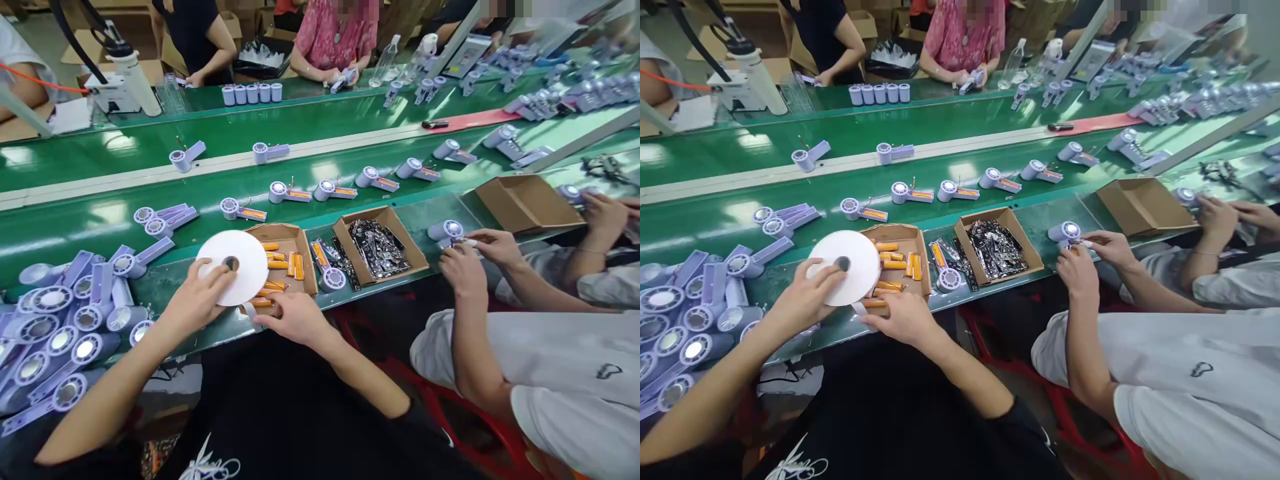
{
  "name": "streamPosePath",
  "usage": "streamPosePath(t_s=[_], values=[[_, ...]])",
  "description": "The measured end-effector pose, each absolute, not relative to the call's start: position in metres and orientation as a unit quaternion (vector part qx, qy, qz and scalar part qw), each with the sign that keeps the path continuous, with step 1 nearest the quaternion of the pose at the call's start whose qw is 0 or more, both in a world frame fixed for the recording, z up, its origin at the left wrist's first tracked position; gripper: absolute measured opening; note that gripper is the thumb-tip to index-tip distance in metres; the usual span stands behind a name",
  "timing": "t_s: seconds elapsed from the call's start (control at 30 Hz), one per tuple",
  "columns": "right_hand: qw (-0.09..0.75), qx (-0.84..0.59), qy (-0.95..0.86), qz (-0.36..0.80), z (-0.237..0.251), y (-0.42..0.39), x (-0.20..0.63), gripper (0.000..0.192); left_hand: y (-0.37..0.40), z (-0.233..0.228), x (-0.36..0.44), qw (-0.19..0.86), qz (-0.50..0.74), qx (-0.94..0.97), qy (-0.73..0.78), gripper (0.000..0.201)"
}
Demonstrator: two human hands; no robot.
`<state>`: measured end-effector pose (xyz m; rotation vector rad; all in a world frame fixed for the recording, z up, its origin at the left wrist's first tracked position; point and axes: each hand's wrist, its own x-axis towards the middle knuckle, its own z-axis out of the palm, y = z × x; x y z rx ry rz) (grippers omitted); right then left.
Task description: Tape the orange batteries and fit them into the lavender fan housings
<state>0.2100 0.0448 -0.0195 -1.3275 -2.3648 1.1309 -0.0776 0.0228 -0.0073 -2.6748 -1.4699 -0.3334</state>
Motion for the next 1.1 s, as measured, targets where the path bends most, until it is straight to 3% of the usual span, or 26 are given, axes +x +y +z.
streamPosePath(t_s=[0.13, 0.23, 0.3, 0.43, 0.53, 0.6, 0.73, 0.8, 0.97, 1.1], values=[[0.103, -0.272, -0.870, 0.398, -0.026, 0.035, 0.186, 0.038, -0.009, -0.013, -0.081, 0.078, -0.212, -0.809, -0.543, 0.080], [0.001, -0.165, -0.908, 0.384, -0.025, 0.040, 0.195, 0.030, -0.025, -0.025, -0.098, 0.083, -0.262, -0.746, -0.606, 0.082], [-0.041, -0.214, -0.912, 0.347, -0.020, 0.060, 0.203, 0.026, -0.030, -0.034, -0.106, 0.094, -0.279, -0.709, -0.641, 0.083], [-0.013, -0.440, -0.870, 0.223, -0.015, 0.119, 0.205, 0.029, -0.029, -0.042, -0.096, 0.098, -0.288, -0.697, -0.650, 0.085], [-0.020, -0.474, -0.853, 0.217, -0.022, 0.147, 0.201, 0.037, -0.027, -0.043, -0.079, 0.071, -0.277, -0.710, -0.643, 0.084], [0.016, -0.474, -0.842, 0.258, -0.028, 0.153, 0.205, 0.039, -0.028, -0.042, -0.071, 0.061, -0.270, -0.713, -0.644, 0.086], [0.260, -0.403, -0.697, 0.533, -0.027, 0.142, 0.225, 0.050, -0.030, -0.041, -0.065, 0.068, -0.255, -0.720, -0.642, 0.093], [0.320, -0.342, -0.626, 0.623, -0.020, 0.129, 0.231, 0.062, -0.031, -0.039, -0.063, 0.078, -0.249, -0.729, -0.633, 0.094], [0.336, -0.339, -0.629, 0.614, 0.001, 0.102, 0.226, 0.074, -0.032, -0.031, -0.052, 0.097, -0.232, -0.752, -0.609, 0.093], [0.264, -0.368, -0.701, 0.551, 0.011, 0.102, 0.224, 0.076, -0.031, -0.023, -0.046, 0.118, -0.213, -0.769, -0.591, 0.092]])
